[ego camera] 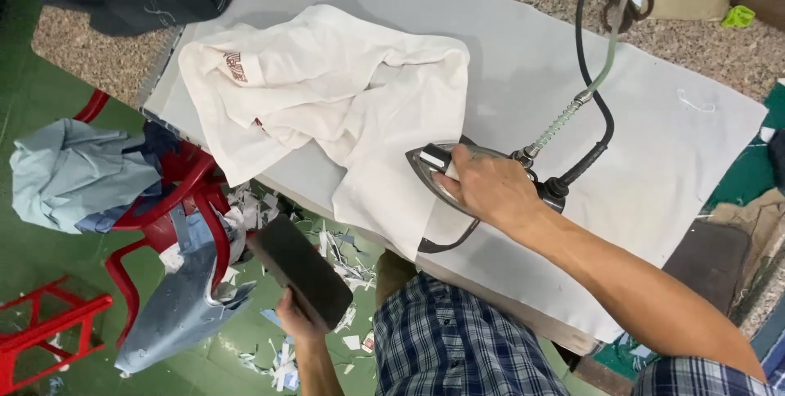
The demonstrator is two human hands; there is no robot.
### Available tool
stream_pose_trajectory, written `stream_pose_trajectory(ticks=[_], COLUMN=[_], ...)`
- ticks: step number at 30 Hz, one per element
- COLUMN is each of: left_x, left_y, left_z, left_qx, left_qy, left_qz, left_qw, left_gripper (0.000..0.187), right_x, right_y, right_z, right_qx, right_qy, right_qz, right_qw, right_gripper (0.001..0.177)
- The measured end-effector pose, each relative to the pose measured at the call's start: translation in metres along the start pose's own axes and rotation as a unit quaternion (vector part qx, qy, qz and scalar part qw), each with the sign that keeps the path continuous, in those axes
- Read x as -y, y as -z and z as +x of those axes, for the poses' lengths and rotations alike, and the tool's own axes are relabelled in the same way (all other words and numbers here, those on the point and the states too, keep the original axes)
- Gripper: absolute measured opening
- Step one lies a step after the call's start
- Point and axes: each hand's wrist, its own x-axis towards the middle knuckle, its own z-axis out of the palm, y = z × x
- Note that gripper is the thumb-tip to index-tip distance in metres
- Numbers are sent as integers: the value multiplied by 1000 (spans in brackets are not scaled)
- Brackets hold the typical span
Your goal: The person irons a white shirt on a flat ironing board using a steam iron and a small pressing pad. They repeatedly reposition the shirt, use the pad to press specific areas like the collar and embroidered sections, and smooth the fabric with their hands.
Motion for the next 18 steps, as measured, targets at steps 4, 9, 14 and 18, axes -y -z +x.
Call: stream_pose_trajectory(ticks=[4, 9, 14, 18], left_x=[-12, 32, 90, 87], left_y=[-40, -128, -183, -175], left_z=[13, 21, 17, 12], left_qx=[183, 231, 244, 248], left_qy=[-211, -520, -598, -596], left_qz=[434, 647, 645, 653], left_qw=[857, 508, 408, 395], left_gripper=[76, 66, 55, 59], right_x=[-19, -49, -91, -104], right_y=[3, -4, -59, -80], right_z=[-28, -85, -122, -135], right_qx=[15, 27, -25, -63], right_qy=[-32, -203, -325, -370], right_qz=[39, 147, 224, 240], right_qw=[999, 968, 918, 895], right_gripper=[47, 56, 66, 67])
